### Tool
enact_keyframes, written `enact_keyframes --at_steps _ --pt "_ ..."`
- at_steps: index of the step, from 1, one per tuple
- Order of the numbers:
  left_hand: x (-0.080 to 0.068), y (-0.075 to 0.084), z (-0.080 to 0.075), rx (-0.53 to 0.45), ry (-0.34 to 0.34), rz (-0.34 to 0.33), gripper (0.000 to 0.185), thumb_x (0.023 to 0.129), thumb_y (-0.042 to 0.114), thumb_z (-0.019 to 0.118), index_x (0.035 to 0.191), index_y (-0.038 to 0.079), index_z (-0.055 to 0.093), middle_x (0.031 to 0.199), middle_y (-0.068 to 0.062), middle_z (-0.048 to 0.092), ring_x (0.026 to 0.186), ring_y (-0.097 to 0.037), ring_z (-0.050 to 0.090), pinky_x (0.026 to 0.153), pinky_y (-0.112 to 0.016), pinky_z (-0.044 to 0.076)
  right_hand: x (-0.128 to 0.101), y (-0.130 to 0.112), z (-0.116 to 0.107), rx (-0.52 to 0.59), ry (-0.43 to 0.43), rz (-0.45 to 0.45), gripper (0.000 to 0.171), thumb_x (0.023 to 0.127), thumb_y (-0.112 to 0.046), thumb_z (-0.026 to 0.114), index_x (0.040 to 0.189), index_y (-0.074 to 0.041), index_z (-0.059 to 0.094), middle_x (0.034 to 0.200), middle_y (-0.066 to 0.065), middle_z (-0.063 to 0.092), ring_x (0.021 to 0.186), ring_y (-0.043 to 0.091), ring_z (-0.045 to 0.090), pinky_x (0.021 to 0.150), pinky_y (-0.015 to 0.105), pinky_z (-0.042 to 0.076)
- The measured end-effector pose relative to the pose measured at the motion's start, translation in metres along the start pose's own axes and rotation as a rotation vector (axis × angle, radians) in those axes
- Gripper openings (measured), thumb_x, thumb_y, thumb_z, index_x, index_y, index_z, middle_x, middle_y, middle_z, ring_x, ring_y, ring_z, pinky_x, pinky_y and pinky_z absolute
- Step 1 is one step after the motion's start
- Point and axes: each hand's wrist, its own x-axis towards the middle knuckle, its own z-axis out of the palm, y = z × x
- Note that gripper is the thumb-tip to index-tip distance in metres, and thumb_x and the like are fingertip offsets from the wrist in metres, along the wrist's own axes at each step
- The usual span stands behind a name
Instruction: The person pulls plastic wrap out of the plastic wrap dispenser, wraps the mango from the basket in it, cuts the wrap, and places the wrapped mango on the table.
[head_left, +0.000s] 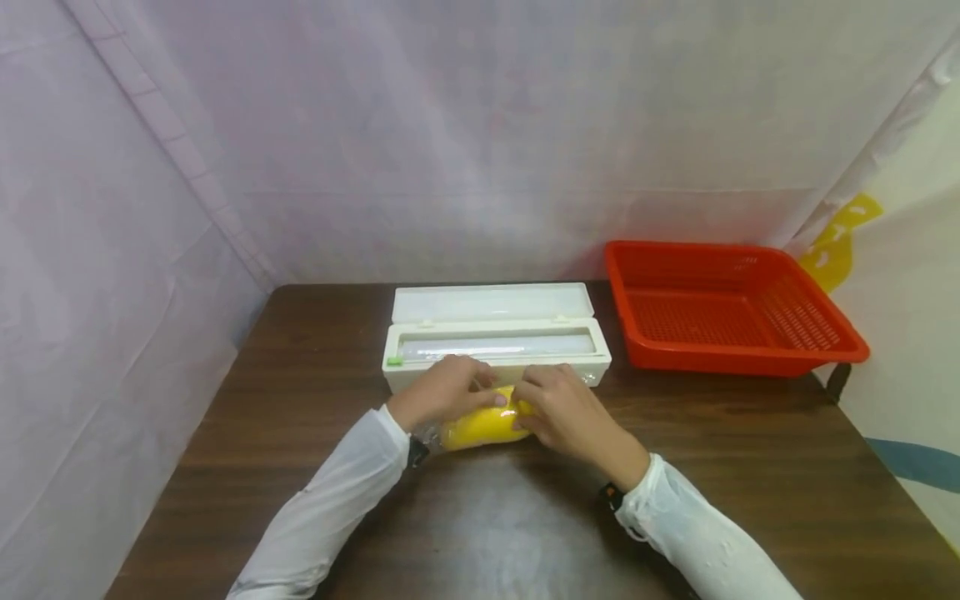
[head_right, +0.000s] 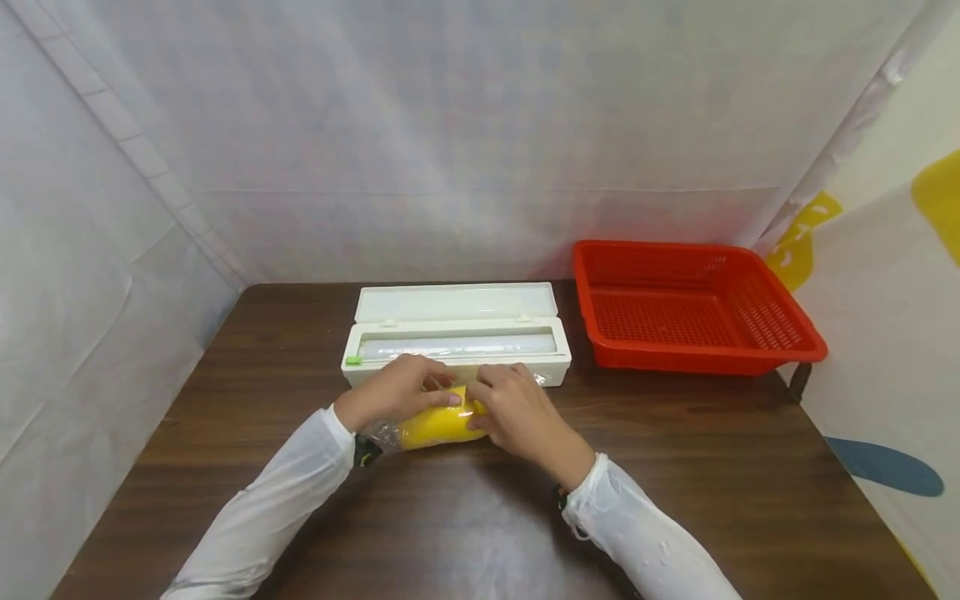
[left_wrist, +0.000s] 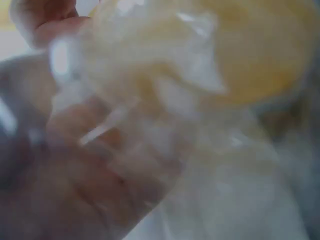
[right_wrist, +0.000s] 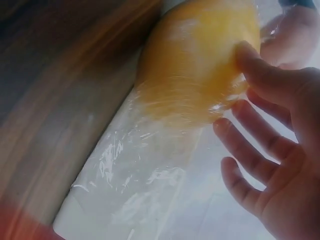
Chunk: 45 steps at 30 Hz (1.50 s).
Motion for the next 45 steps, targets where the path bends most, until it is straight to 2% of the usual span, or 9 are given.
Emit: enact_keyframes --at_steps 6,10,17,22,25,30,34,41,45 --pt "-0.004 -0.006 0.016 -0.001 -0.180 0.081 0.052 0.093 0.061 0.061 0.123 0.019 0.066 0.082 0.008 0.065 0.068 -0.009 0.061 0.066 -0.027 0.052 -0.002 -0.002 -0.019 0.107 -0.151 0.022 0.032 0.069 -0.020 0.092 0.093 -0.017 0.071 0.087 -0.007 0.062 0.081 0.014 0.061 0.073 0.031 0.050" --pt "-0.012 0.000 0.037 0.048 -0.194 0.069 0.076 0.080 0.074 0.065 0.127 0.014 0.064 0.088 0.007 0.068 0.073 -0.010 0.064 0.068 -0.028 0.054 -0.002 0.001 -0.044 0.280 -0.238 0.125 0.027 0.079 -0.018 0.086 0.101 -0.017 0.071 0.094 -0.006 0.070 0.084 0.010 0.066 0.075 0.028 0.057" --pt "-0.022 0.013 0.050 0.170 -0.002 0.068 0.080 0.064 0.064 0.084 0.118 0.009 0.065 0.099 0.002 0.062 0.088 -0.014 0.056 0.078 -0.031 0.051 0.002 0.003 -0.066 0.429 -0.076 0.298 0.034 0.093 -0.031 0.073 0.121 -0.014 0.065 0.115 0.000 0.070 0.100 0.016 0.068 0.085 0.037 0.059" --pt "-0.020 0.026 0.036 0.204 0.236 0.083 0.088 0.063 0.050 0.091 0.130 0.008 0.052 0.104 0.001 0.061 0.084 -0.013 0.058 0.076 -0.031 0.053 0.011 -0.013 -0.059 0.468 -0.071 0.256 0.050 0.099 -0.035 0.064 0.142 -0.014 0.051 0.141 0.002 0.058 0.124 0.024 0.061 0.102 0.044 0.052" --pt "-0.016 0.035 0.025 0.202 0.308 0.122 0.082 0.066 0.045 0.089 0.130 0.009 0.051 0.097 0.003 0.064 0.078 -0.012 0.060 0.071 -0.030 0.055 0.022 -0.024 -0.052 0.412 -0.028 0.204 0.057 0.101 -0.036 0.059 0.151 -0.014 0.041 0.148 0.003 0.051 0.131 0.023 0.054 0.112 0.046 0.044" --pt "-0.011 0.047 0.014 0.200 0.336 0.210 0.079 0.070 0.040 0.086 0.133 0.007 0.052 0.104 0.001 0.068 0.086 -0.014 0.066 0.075 -0.034 0.058 0.035 -0.027 -0.041 0.298 0.043 0.190 0.060 0.103 -0.039 0.054 0.153 -0.011 0.036 0.151 0.006 0.048 0.133 0.024 0.053 0.113 0.045 0.043" --pt "-0.014 0.052 0.011 0.216 0.330 0.177 0.077 0.067 0.045 0.087 0.126 0.010 0.052 0.094 0.004 0.064 0.076 -0.012 0.062 0.069 -0.031 0.055 0.033 -0.018 -0.036 0.237 0.110 0.273 0.052 0.103 -0.037 0.053 0.147 -0.010 0.045 0.145 0.007 0.055 0.126 0.028 0.059 0.107 0.047 0.048" --pt "-0.015 0.050 0.001 0.203 0.322 0.210 0.082 0.067 0.046 0.090 0.128 0.012 0.047 0.093 0.004 0.061 0.074 -0.012 0.057 0.070 -0.026 0.053 0.031 0.003 -0.031 0.240 0.165 0.356 0.035 0.103 -0.031 0.053 0.127 -0.010 0.065 0.121 0.007 0.072 0.107 0.029 0.068 0.096 0.048 0.053" --pt "-0.014 0.047 -0.002 0.202 0.359 0.264 0.084 0.064 0.045 0.091 0.128 0.012 0.048 0.092 0.003 0.062 0.073 -0.013 0.058 0.068 -0.026 0.052 0.029 0.008 -0.029 0.341 0.225 0.354 0.026 0.102 -0.028 0.055 0.115 -0.013 0.072 0.108 0.002 0.076 0.095 0.021 0.070 0.085 0.040 0.055"
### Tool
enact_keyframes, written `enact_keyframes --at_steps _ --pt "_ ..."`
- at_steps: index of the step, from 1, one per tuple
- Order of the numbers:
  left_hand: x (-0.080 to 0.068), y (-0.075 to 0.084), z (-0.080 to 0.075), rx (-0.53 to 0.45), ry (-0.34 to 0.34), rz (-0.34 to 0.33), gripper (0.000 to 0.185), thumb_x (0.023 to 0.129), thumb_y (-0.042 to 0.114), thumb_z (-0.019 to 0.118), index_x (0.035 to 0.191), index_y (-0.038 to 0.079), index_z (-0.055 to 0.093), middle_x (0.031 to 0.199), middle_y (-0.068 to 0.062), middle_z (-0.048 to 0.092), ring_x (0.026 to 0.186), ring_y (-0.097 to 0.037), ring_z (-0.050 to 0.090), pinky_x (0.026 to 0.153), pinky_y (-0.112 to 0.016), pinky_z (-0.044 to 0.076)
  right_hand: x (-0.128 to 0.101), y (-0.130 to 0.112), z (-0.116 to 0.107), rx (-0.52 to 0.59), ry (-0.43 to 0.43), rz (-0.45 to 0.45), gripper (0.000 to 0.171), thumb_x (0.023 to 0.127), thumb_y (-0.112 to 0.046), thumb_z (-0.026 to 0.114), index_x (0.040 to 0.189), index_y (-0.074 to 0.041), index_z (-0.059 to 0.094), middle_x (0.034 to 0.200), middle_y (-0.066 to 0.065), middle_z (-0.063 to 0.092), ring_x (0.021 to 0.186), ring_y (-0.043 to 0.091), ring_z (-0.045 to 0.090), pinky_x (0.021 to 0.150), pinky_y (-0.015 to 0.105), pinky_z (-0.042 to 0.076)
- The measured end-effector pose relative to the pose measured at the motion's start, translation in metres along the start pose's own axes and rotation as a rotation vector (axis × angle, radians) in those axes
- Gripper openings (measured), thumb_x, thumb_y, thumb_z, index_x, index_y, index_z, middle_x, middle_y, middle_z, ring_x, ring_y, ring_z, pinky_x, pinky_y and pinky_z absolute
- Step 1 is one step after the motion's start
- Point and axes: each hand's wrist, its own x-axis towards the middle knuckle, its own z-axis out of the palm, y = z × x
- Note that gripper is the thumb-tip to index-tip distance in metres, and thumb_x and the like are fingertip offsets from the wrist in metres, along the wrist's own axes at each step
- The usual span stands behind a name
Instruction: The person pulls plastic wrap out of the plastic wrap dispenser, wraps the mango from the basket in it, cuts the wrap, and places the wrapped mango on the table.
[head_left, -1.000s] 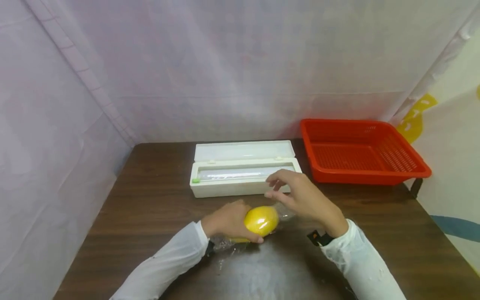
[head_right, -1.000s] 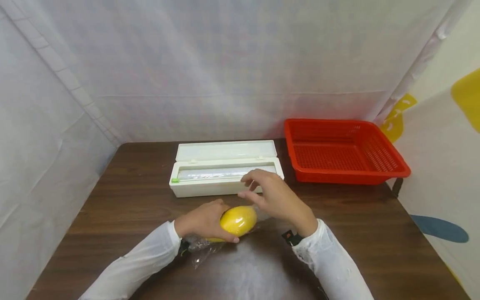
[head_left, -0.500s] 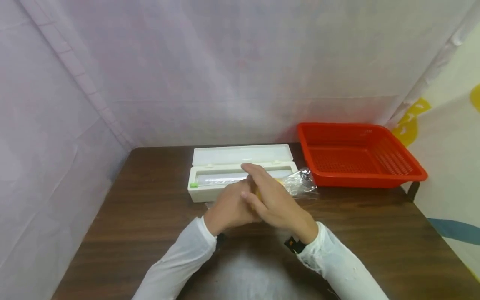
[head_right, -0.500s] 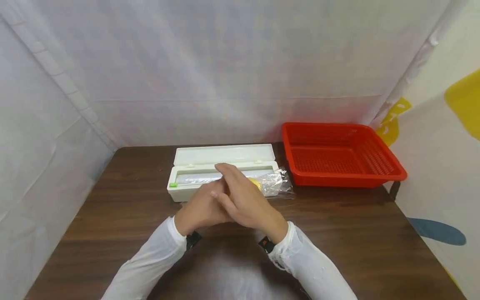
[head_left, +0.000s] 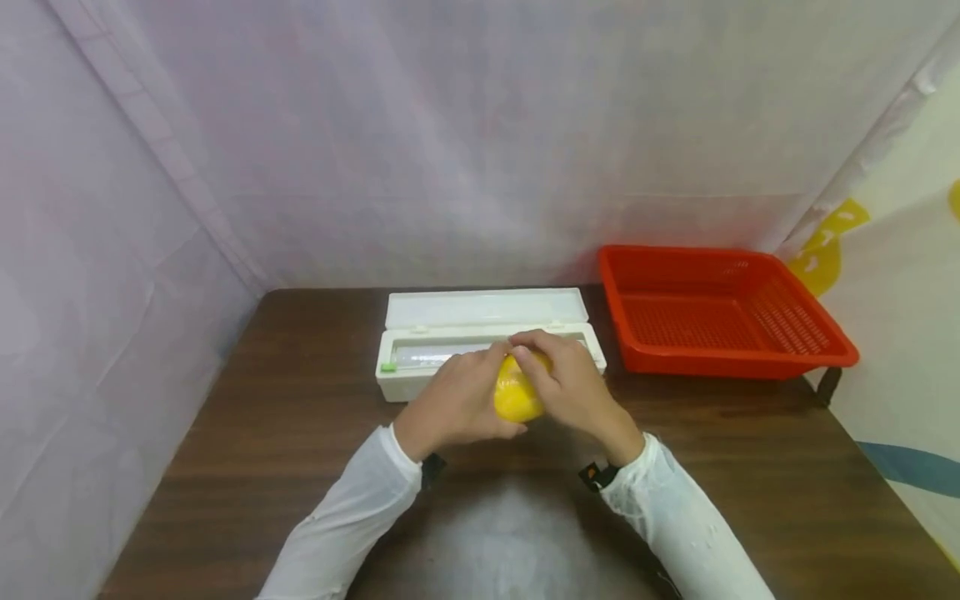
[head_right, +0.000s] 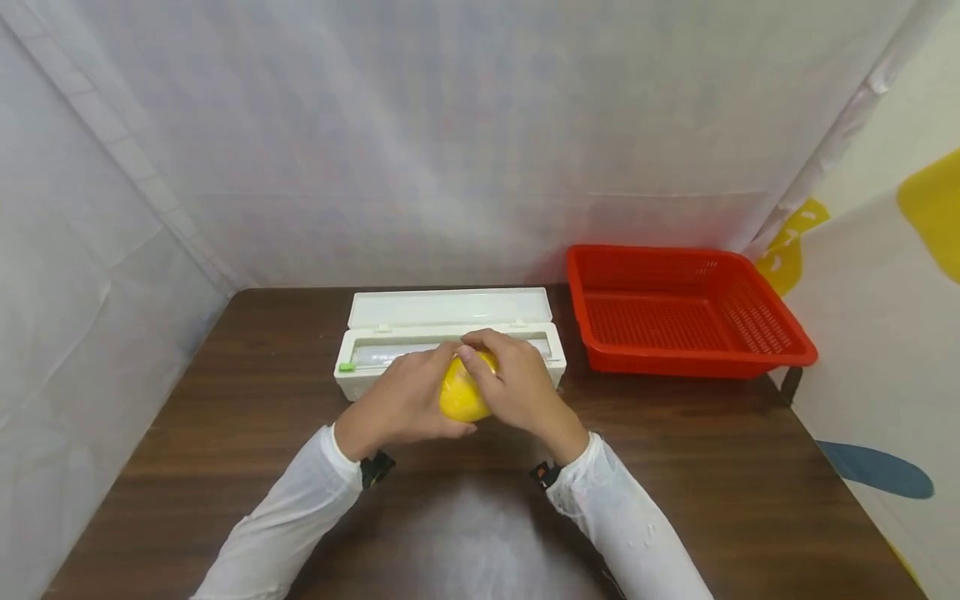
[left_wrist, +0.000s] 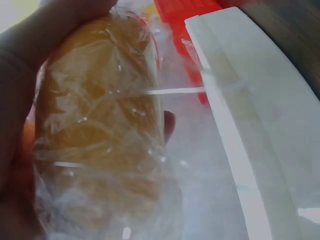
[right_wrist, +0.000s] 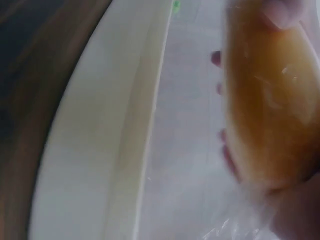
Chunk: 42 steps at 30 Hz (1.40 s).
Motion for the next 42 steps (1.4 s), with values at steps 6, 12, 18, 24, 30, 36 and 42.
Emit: enact_keyframes --at_steps 6,12,18,24,30,36,42 --pt "0.000 -0.001 -0.005 -0.019 0.068 0.035 0.085 0.063 0.043 0.091 0.130 0.009 0.051 0.100 -0.002 0.067 0.078 -0.015 0.062 0.072 -0.029 0.055 0.000 0.002 0.012 0.475 0.271 0.083 0.032 0.104 -0.013 0.048 0.100 0.003 0.076 0.096 0.017 0.077 0.086 0.013 0.069 0.080 0.022 0.054" --pt "-0.001 -0.005 -0.005 -0.011 0.079 0.047 0.084 0.063 0.042 0.092 0.129 0.009 0.052 0.102 -0.002 0.067 0.079 -0.016 0.062 0.073 -0.031 0.056 0.001 -0.002 0.025 0.833 0.367 0.349 0.045 0.103 -0.018 0.040 0.099 0.012 0.074 0.093 0.006 0.078 0.094 0.018 0.067 0.089 0.026 0.049" --pt "0.003 -0.007 -0.001 -0.016 0.134 0.098 0.083 0.064 0.041 0.092 0.130 0.008 0.053 0.103 -0.001 0.067 0.081 -0.016 0.064 0.074 -0.030 0.057 0.002 -0.005 0.027 1.190 0.329 0.546 0.042 0.102 -0.022 0.039 0.105 -0.001 0.076 0.109 0.006 0.076 0.106 0.026 0.068 0.096 0.034 0.053" --pt "0.005 -0.008 0.000 -0.002 0.158 0.128 0.077 0.061 0.039 0.093 0.122 0.010 0.058 0.098 0.002 0.069 0.079 -0.014 0.064 0.074 -0.029 0.058 0.001 -0.006 0.029 1.332 0.270 0.628 0.031 0.102 -0.023 0.048 0.109 -0.010 0.075 0.121 0.006 0.072 0.110 0.023 0.066 0.095 0.031 0.054" --pt "0.005 -0.001 0.002 0.180 0.113 -0.001 0.092 0.062 0.054 0.091 0.133 0.007 0.055 0.118 -0.008 0.069 0.102 -0.026 0.066 0.092 -0.043 0.054 0.004 0.000 0.030 1.252 0.279 0.630 0.021 0.098 -0.014 0.054 0.091 -0.010 0.073 0.104 0.004 0.077 0.099 0.021 0.069 0.089 0.032 0.057" --pt "0.009 0.011 0.008 0.252 0.129 0.032 0.113 0.071 0.068 0.080 0.151 -0.002 0.039 0.161 -0.023 0.033 0.148 -0.045 0.031 0.122 -0.059 0.024 0.006 0.007 0.025 1.165 0.377 0.621 0.029 0.098 -0.008 0.052 0.082 -0.014 0.077 0.087 0.001 0.076 0.083 0.014 0.069 0.075 0.028 0.059" --pt "0.017 0.007 0.018 0.096 0.368 0.225 0.052 0.099 0.033 0.061 0.138 -0.002 0.057 0.144 -0.020 0.056 0.137 -0.037 0.052 0.118 -0.044 0.037 0.006 0.000 0.023 1.090 0.395 0.603 0.031 0.096 -0.007 0.054 0.080 -0.018 0.078 0.084 -0.002 0.072 0.075 0.010 0.065 0.065 0.022 0.058"
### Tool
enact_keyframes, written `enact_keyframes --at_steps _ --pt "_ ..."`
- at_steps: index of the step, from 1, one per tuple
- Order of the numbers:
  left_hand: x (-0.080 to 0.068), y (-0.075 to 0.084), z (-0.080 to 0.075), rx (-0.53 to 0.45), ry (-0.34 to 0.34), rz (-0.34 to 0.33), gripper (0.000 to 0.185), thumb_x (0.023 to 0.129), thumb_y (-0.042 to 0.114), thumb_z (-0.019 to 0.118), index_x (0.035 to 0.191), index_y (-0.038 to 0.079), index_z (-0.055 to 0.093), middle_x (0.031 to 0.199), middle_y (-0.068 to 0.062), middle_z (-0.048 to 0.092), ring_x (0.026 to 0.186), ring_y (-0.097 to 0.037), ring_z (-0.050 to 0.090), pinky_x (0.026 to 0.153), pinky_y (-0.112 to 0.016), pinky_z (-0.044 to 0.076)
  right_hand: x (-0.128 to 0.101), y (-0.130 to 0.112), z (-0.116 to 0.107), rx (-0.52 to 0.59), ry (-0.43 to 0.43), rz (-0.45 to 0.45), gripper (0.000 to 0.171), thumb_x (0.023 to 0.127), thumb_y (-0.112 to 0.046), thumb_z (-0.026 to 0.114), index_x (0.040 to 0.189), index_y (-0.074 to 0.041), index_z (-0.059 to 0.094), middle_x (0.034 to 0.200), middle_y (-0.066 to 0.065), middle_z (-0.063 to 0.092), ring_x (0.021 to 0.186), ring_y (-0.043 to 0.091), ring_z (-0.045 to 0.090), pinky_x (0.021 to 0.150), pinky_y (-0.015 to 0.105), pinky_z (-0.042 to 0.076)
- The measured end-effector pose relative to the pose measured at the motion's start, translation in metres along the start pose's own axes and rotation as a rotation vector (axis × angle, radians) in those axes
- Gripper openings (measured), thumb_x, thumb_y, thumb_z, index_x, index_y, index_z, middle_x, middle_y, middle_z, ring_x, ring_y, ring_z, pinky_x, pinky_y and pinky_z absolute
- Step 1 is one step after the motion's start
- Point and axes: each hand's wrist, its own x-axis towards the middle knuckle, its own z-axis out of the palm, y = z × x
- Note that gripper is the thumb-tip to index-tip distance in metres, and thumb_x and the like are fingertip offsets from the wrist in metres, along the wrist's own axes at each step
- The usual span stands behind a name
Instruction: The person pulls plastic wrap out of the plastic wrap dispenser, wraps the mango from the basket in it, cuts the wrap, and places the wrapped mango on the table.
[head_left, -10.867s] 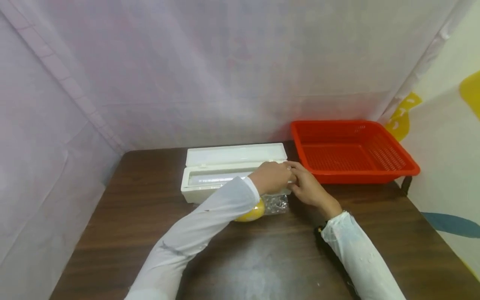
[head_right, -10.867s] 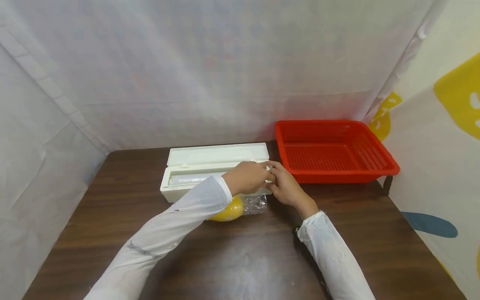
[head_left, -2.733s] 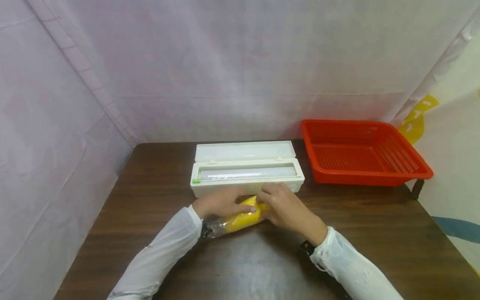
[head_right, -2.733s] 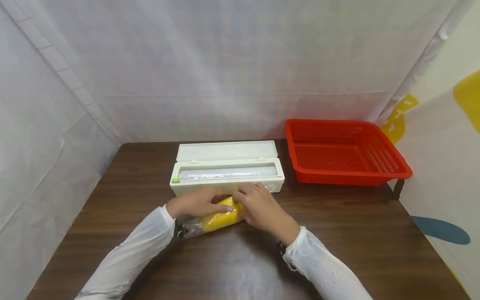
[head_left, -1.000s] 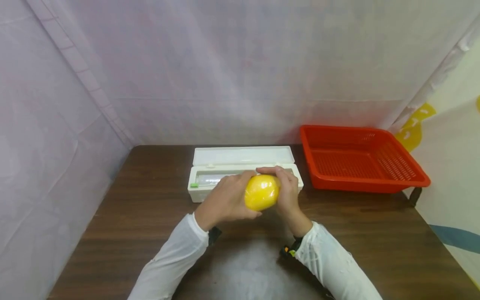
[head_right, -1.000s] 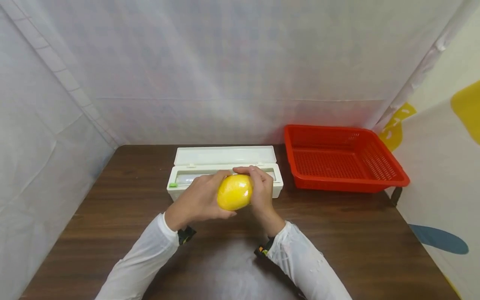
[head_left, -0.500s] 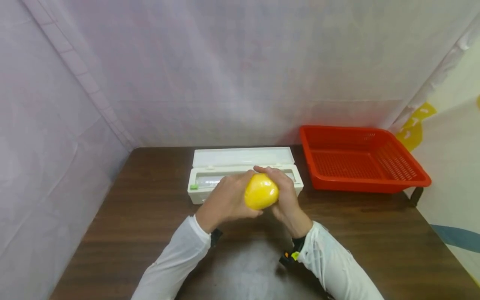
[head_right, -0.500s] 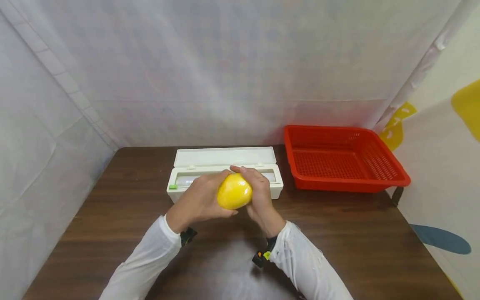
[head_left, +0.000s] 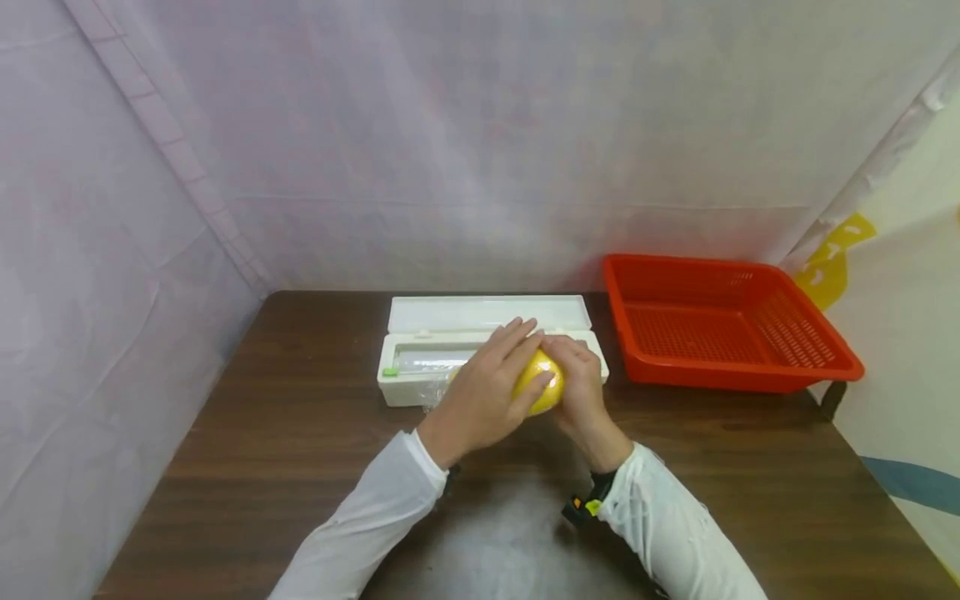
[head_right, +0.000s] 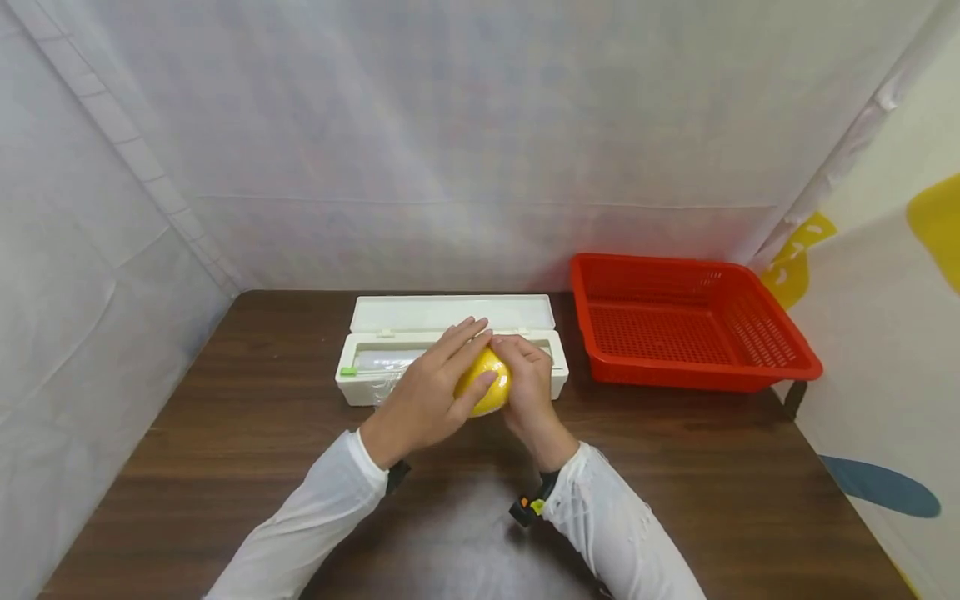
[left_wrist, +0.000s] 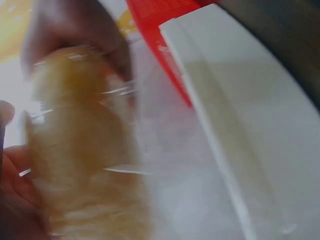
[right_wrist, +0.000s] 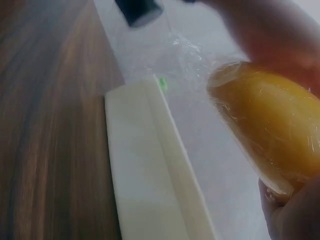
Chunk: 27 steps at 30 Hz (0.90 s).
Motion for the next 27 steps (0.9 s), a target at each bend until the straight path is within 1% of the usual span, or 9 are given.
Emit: enact_keyframes --at_steps 4,9,11,13,16,19,22,24,27 --pt "-0.001 -0.006 0.005 -0.002 0.010 -0.047 0.045 0.102 0.029 0.055 0.138 0.002 0.060 0.142 -0.018 0.059 0.132 -0.031 0.057 0.112 -0.039 0.045 -0.002 -0.004 0.003 -0.007 0.039 -0.026 0.029 0.094 -0.005 0.057 0.078 -0.017 0.078 0.082 -0.001 0.073 0.075 0.012 0.066 0.065 0.023 0.059" --pt "-0.004 -0.016 0.008 0.029 0.056 -0.100 0.043 0.103 0.030 0.053 0.133 0.003 0.064 0.135 -0.016 0.065 0.124 -0.028 0.063 0.104 -0.039 0.052 0.000 -0.013 -0.001 0.042 0.056 0.011 0.023 0.096 -0.008 0.056 0.090 -0.007 0.078 0.090 0.005 0.076 0.086 0.020 0.069 0.078 0.032 0.060" --pt "-0.006 -0.020 0.007 0.003 0.094 -0.130 0.042 0.102 0.029 0.053 0.132 0.002 0.065 0.133 -0.016 0.066 0.122 -0.028 0.065 0.103 -0.040 0.052 0.001 -0.017 -0.004 0.078 0.053 0.041 0.023 0.097 -0.013 0.054 0.095 -0.004 0.075 0.096 0.007 0.075 0.092 0.024 0.069 0.083 0.036 0.060" --pt "-0.008 -0.024 0.008 -0.066 0.130 -0.163 0.042 0.102 0.028 0.052 0.132 0.002 0.064 0.132 -0.014 0.067 0.121 -0.027 0.066 0.103 -0.040 0.053 0.001 -0.021 -0.006 0.106 0.053 0.084 0.024 0.098 -0.017 0.053 0.096 -0.004 0.072 0.100 0.007 0.073 0.097 0.025 0.068 0.087 0.038 0.059" --pt "-0.012 -0.026 0.012 -0.208 0.242 -0.216 0.038 0.101 0.023 0.051 0.128 0.001 0.067 0.128 -0.013 0.070 0.117 -0.026 0.068 0.101 -0.040 0.054 -0.002 -0.024 -0.006 0.147 0.047 0.164 0.024 0.099 -0.022 0.050 0.096 -0.007 0.069 0.104 0.005 0.069 0.103 0.025 0.066 0.093 0.038 0.056" --pt "-0.014 -0.026 0.020 -0.356 0.427 -0.250 0.030 0.098 0.015 0.052 0.114 -0.001 0.073 0.115 -0.014 0.075 0.105 -0.026 0.073 0.095 -0.038 0.057 -0.006 -0.020 -0.004 0.187 0.047 0.220 0.025 0.101 -0.023 0.047 0.095 -0.009 0.067 0.103 0.004 0.068 0.104 0.024 0.066 0.096 0.038 0.055" --pt "-0.011 -0.024 0.027 -0.481 0.602 -0.285 0.023 0.093 0.003 0.055 0.101 -0.003 0.075 0.104 -0.016 0.077 0.091 -0.027 0.074 0.087 -0.034 0.060 -0.006 -0.018 -0.001 0.213 0.050 0.227 0.027 0.101 -0.023 0.046 0.093 -0.010 0.068 0.100 0.004 0.069 0.101 0.024 0.067 0.096 0.038 0.055" --pt "-0.009 -0.022 0.031 -0.554 0.660 -0.326 0.021 0.092 -0.002 0.056 0.101 -0.005 0.075 0.104 -0.018 0.076 0.088 -0.031 0.074 0.084 -0.036 0.061 -0.005 -0.018 0.001 0.218 0.056 0.214 0.028 0.101 -0.023 0.046 0.092 -0.009 0.068 0.099 0.004 0.069 0.100 0.024 0.068 0.096 0.038 0.055" --pt "-0.006 -0.019 0.035 -0.660 0.690 -0.414 0.022 0.091 -0.007 0.055 0.104 -0.007 0.073 0.108 -0.021 0.075 0.090 -0.037 0.073 0.084 -0.042 0.061 -0.003 -0.018 0.001 0.215 0.067 0.210 0.028 0.100 -0.022 0.046 0.091 -0.010 0.069 0.098 0.004 0.070 0.100 0.025 0.068 0.096 0.038 0.055"
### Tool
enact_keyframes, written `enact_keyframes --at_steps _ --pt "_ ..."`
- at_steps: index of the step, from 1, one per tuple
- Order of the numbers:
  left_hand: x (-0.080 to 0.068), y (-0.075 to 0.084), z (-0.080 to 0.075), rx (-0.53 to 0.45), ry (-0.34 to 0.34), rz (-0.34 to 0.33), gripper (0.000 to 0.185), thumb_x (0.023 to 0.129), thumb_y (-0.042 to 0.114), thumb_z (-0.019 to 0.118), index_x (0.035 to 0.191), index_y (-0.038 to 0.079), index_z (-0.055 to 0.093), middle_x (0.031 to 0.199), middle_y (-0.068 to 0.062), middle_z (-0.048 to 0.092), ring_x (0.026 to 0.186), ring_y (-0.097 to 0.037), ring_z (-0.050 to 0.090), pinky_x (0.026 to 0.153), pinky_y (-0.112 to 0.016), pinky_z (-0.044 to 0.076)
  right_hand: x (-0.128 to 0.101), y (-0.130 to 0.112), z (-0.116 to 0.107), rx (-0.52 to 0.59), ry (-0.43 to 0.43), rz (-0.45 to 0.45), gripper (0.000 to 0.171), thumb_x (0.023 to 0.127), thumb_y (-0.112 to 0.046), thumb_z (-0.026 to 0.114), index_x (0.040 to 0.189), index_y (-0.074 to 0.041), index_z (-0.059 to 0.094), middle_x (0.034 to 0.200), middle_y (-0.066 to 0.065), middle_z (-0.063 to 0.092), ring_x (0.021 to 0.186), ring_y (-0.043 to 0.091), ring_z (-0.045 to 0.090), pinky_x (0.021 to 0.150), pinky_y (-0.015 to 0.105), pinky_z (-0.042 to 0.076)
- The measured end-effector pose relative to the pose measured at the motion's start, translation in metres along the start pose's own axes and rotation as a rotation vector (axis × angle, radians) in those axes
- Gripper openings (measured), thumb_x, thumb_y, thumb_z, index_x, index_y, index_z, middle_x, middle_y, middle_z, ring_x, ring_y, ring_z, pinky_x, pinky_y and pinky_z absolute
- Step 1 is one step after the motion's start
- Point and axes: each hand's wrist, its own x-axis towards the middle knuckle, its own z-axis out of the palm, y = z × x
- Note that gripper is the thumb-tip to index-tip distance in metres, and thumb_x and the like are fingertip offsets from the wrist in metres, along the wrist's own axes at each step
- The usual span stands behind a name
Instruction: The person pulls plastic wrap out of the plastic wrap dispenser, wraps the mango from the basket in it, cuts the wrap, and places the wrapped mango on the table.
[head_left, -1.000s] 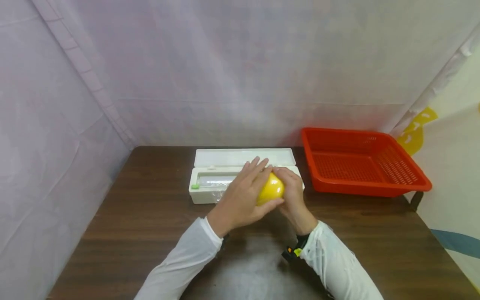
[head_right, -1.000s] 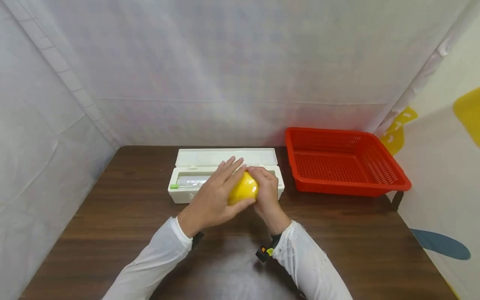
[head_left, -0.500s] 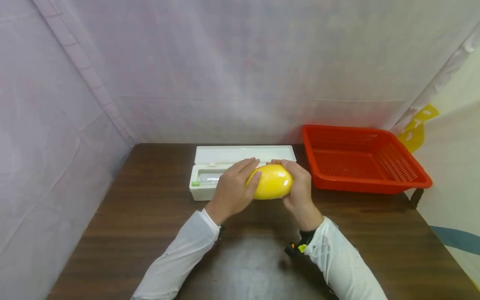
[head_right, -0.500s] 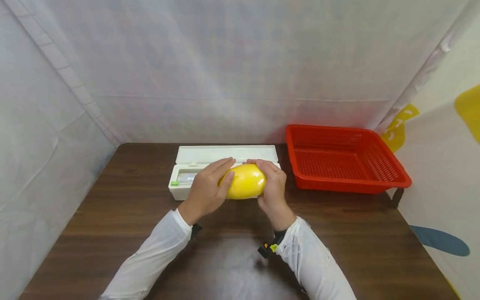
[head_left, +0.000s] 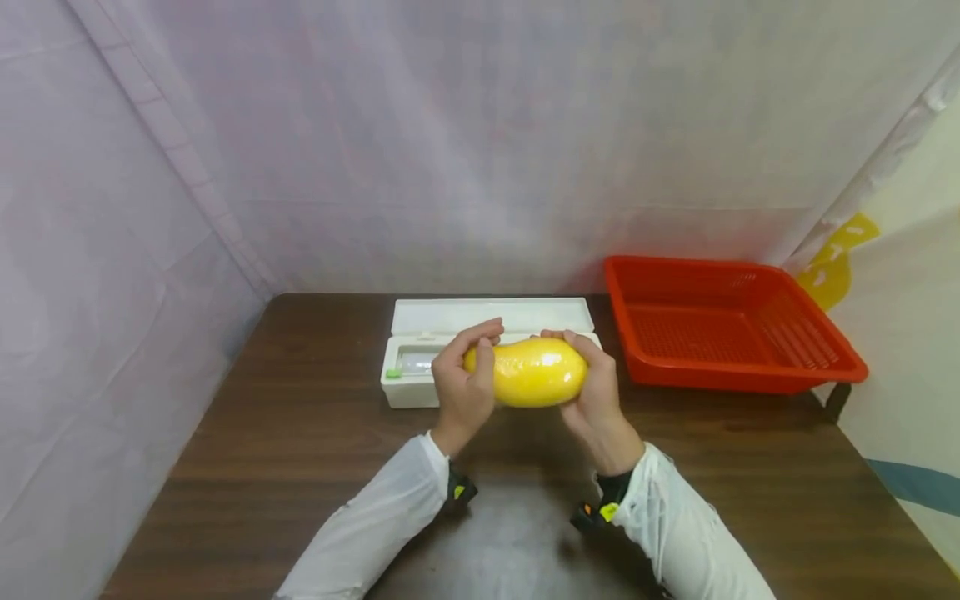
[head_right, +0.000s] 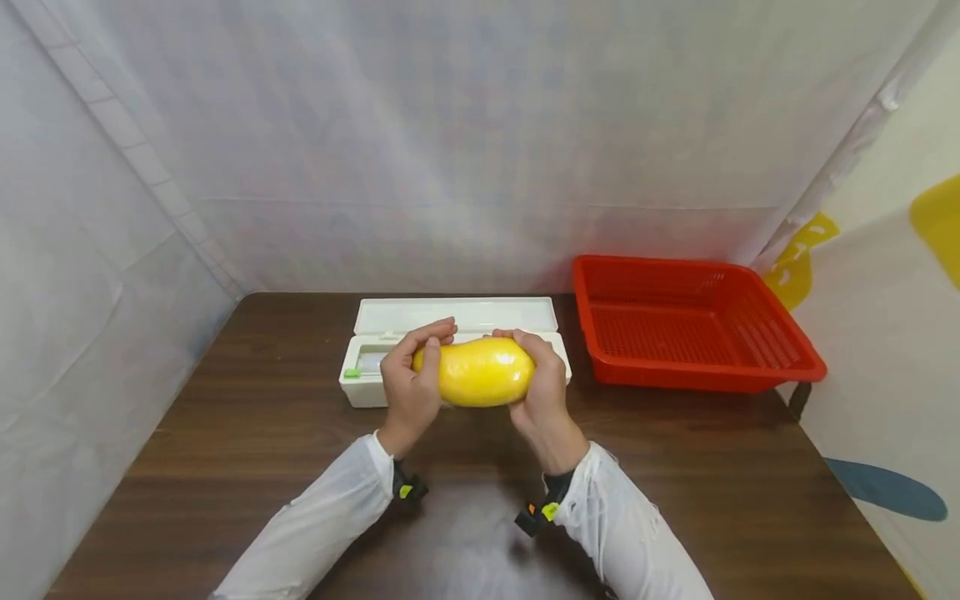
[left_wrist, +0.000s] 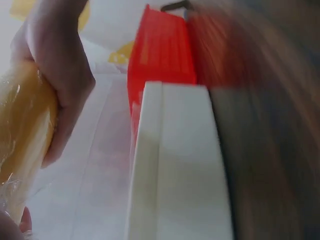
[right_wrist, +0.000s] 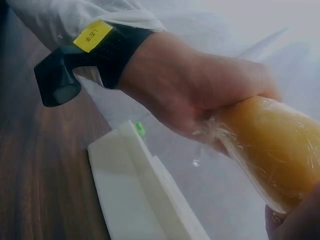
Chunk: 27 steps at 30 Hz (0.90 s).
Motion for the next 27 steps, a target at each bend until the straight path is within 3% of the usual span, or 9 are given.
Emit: enact_keyframes --at_steps 6,12,18,22,27 --pt "0.001 0.002 0.005 -0.136 0.040 -0.243 0.020 0.099 0.002 0.050 0.111 -0.006 0.064 0.114 -0.024 0.071 0.097 -0.035 0.074 0.083 -0.038 0.061 0.000 0.003 -0.002 0.025 0.011 0.012 0.027 0.100 -0.021 0.046 0.092 -0.010 0.069 0.098 0.004 0.069 0.100 0.025 0.066 0.097 0.038 0.054" --pt "0.007 0.009 0.012 -0.431 0.113 -0.550 0.031 0.100 0.018 0.047 0.110 -0.006 0.064 0.115 -0.023 0.072 0.098 -0.035 0.075 0.091 -0.044 0.059 0.001 0.004 0.000 0.072 0.000 0.033 0.025 0.101 -0.022 0.047 0.098 -0.007 0.066 0.103 0.006 0.068 0.102 0.024 0.065 0.099 0.038 0.053" --pt "0.010 0.013 0.015 -0.633 0.154 -0.819 0.040 0.098 0.026 0.045 0.117 -0.003 0.066 0.126 -0.017 0.069 0.116 -0.034 0.067 0.104 -0.045 0.052 0.001 0.006 0.002 0.110 -0.035 0.007 0.029 0.103 -0.022 0.042 0.101 -0.007 0.067 0.109 0.007 0.068 0.109 0.025 0.065 0.103 0.038 0.052" --pt "0.011 0.015 0.016 -0.731 0.150 -0.900 0.039 0.100 0.034 0.042 0.111 0.005 0.065 0.129 -0.014 0.067 0.118 -0.032 0.064 0.107 -0.045 0.049 0.001 0.007 0.003 0.133 -0.056 -0.005 0.029 0.103 -0.023 0.042 0.107 -0.006 0.066 0.116 0.008 0.066 0.115 0.026 0.063 0.106 0.037 0.050" --pt "0.012 0.017 0.017 -0.741 0.166 -0.878 0.036 0.103 0.036 0.039 0.088 0.012 0.061 0.094 -0.007 0.075 0.098 -0.027 0.072 0.097 -0.046 0.054 0.001 0.006 0.003 0.121 -0.041 -0.012 0.039 0.105 -0.032 0.040 0.102 -0.007 0.069 0.111 0.008 0.066 0.108 0.024 0.064 0.102 0.038 0.052"
